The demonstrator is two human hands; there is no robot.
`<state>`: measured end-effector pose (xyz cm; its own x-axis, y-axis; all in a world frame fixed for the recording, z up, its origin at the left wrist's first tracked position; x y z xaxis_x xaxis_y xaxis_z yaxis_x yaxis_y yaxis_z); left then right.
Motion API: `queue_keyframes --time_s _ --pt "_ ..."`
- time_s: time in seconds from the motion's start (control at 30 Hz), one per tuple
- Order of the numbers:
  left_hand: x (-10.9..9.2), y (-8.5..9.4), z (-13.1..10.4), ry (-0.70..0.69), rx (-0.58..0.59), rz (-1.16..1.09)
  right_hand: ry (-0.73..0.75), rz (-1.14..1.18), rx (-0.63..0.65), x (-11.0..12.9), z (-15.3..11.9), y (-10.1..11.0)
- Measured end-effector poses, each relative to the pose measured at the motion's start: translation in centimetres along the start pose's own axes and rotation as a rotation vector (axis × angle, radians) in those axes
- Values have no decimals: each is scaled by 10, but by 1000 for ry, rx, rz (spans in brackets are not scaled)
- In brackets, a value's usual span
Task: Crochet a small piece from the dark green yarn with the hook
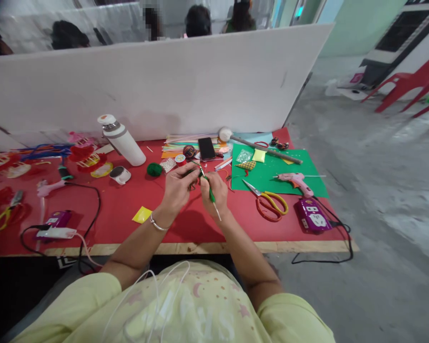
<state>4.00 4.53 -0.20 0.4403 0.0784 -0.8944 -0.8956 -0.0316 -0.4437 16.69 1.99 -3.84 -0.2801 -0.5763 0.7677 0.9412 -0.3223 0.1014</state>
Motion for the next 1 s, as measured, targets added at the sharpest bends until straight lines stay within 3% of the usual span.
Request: queue_keyframes --time_s 0.1,0.2,0.33,0.53,0.67,0.77,0.87,1.0 --pt "2 2 4 248 94 -175 160 -48 13 -4 4 3" --pt "1 8 8 420 261 -221 181 8 150 -6 12 7" --pt "-3 19 14 378 344 -210 71 149 300 -3 18 11" --pt "-4 21 15 283 341 -175 -52 310 267 1 10 2" --pt "-5 19 12 291 241 -171 122 112 96 10 11 1" --pt "-2 15 10 392 254 -202 225 -52 -18 12 13 2" --pt "-3 16 10 472 306 -228 267 -101 18 7 17 5" --pt "-10 23 15 478 343 -153 366 -109 191 2 23 15"
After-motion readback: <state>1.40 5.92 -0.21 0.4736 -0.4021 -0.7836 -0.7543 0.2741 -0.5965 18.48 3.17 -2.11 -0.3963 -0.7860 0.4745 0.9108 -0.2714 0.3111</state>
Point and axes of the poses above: each hand's wrist, its own z-axis towards the middle knuckle, its own y-axis out of the back of the hand, x = y × z, the point moved 4 cm from there along z, towards the middle knuckle, and after that the axes turned 3 degrees about -z, right-handed, at the moved point
